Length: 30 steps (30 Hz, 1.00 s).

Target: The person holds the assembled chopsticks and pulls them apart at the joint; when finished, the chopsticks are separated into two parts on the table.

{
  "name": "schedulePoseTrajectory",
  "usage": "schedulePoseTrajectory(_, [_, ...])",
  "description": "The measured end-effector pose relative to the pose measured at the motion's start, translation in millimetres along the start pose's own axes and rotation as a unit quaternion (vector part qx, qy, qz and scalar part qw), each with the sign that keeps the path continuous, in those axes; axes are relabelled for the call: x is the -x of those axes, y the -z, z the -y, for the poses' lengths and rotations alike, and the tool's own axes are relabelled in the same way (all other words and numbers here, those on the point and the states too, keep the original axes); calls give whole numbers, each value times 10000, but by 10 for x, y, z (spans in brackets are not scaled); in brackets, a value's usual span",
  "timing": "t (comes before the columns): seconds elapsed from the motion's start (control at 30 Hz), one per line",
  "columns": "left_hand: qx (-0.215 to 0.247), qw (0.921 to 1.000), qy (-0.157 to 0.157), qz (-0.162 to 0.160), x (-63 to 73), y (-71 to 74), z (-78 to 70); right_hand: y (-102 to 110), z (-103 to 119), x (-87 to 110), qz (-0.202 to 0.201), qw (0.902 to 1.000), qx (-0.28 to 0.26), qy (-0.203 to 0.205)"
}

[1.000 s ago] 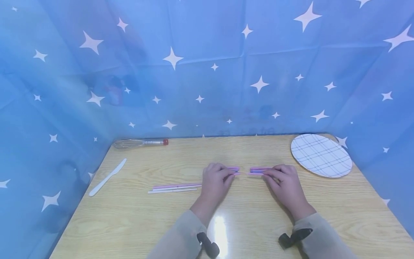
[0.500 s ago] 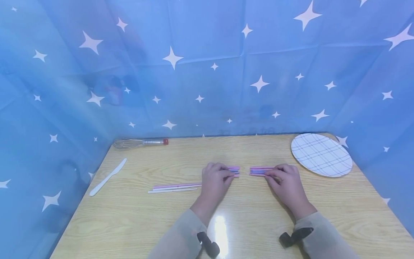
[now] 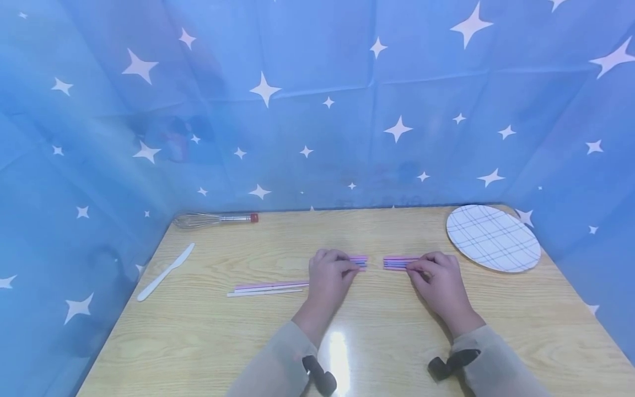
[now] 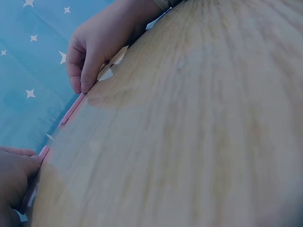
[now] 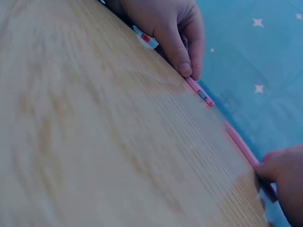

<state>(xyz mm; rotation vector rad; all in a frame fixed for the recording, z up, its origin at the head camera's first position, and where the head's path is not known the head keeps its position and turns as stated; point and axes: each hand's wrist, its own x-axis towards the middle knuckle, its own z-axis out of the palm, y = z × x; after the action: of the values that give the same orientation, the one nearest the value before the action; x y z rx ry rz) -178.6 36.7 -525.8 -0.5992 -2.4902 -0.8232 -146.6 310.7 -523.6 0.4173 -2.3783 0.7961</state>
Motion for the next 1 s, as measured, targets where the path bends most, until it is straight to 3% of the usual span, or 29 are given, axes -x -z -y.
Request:
schedulePoseTrajectory(0.37, [86, 9994, -131, -316, 7, -14, 1, -4, 22, -2, 2, 9997, 124, -218])
schedulePoseTrajectory(0.5, [57, 9995, -121, -276, 0, -13, -4, -7, 24, -9, 17, 9993, 173, -341])
schedulePoseTrajectory(0.67, [357, 9987, -310, -184, 5, -2, -36, -2, 31, -24, 29, 9988, 228, -443])
schedulePoseTrajectory(1.0, [820, 9950, -507, -260, 54, 99, -88, -194, 194, -102, -181, 9996, 130, -174])
